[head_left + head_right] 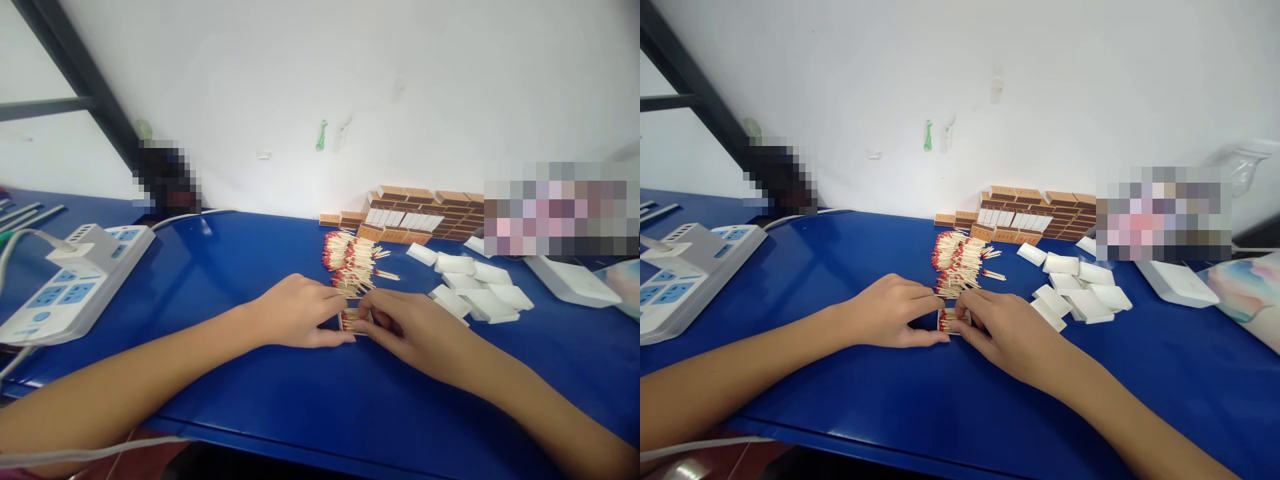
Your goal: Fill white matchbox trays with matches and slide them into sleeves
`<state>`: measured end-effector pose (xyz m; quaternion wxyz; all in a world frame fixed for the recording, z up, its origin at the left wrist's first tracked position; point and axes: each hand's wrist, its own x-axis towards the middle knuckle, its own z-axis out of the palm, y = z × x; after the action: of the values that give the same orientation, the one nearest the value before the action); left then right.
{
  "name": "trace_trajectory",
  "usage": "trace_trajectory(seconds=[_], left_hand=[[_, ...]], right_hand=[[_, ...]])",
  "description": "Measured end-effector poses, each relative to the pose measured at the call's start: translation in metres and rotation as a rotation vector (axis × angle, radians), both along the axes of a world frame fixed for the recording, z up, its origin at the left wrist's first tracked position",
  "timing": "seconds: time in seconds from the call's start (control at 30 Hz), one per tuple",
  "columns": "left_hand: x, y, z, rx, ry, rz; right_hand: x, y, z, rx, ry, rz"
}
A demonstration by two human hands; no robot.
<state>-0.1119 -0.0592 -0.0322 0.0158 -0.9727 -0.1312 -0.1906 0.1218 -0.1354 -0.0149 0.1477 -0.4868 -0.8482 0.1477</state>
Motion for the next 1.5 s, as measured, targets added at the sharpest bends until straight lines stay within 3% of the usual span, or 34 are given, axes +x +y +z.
trace_trajectory(seconds=[0.23, 0.43, 0.53, 0.67, 0.9, 1.17, 1.33, 1.5], left_hand=[[-0.001, 0.000, -0.001, -0.003, -0.004, -0.002], [-0.001, 0.001, -0.001, -0.003, 0.012, 0.005], [-0.001, 0.000, -0.001, -0.010, 0.013, 0.004], [-0.001, 0.000, -0.001, -0.003, 0.002, 0.002], [-0.001, 0.000, 0.000, -0.012, -0.010, -0.005], [-0.002, 0.000, -0.001, -0.001, -0.022, -0.004], [-0.001, 0.000, 0.000, 0.006, -0.028, 0.020], [-0.001, 0.001, -0.002, -0.018, -0.060, 0.082]], right_hand=[[0.000, 0.003, 0.000, 0.054, -0.018, -0.023], [0.040, 0.029, -0.003, 0.182, -0.014, -0.246], [0.060, 0.046, -0.014, 0.234, -0.050, -0.242], [0.065, 0.057, -0.021, 0.206, -0.065, -0.182], [0.062, 0.052, -0.017, 0.114, -0.072, -0.173], [0.067, 0.052, -0.023, 0.156, -0.040, -0.176], [0.059, 0.040, -0.009, 0.162, 0.008, -0.156], [0.032, 0.020, 0.005, 0.091, 0.071, -0.083]])
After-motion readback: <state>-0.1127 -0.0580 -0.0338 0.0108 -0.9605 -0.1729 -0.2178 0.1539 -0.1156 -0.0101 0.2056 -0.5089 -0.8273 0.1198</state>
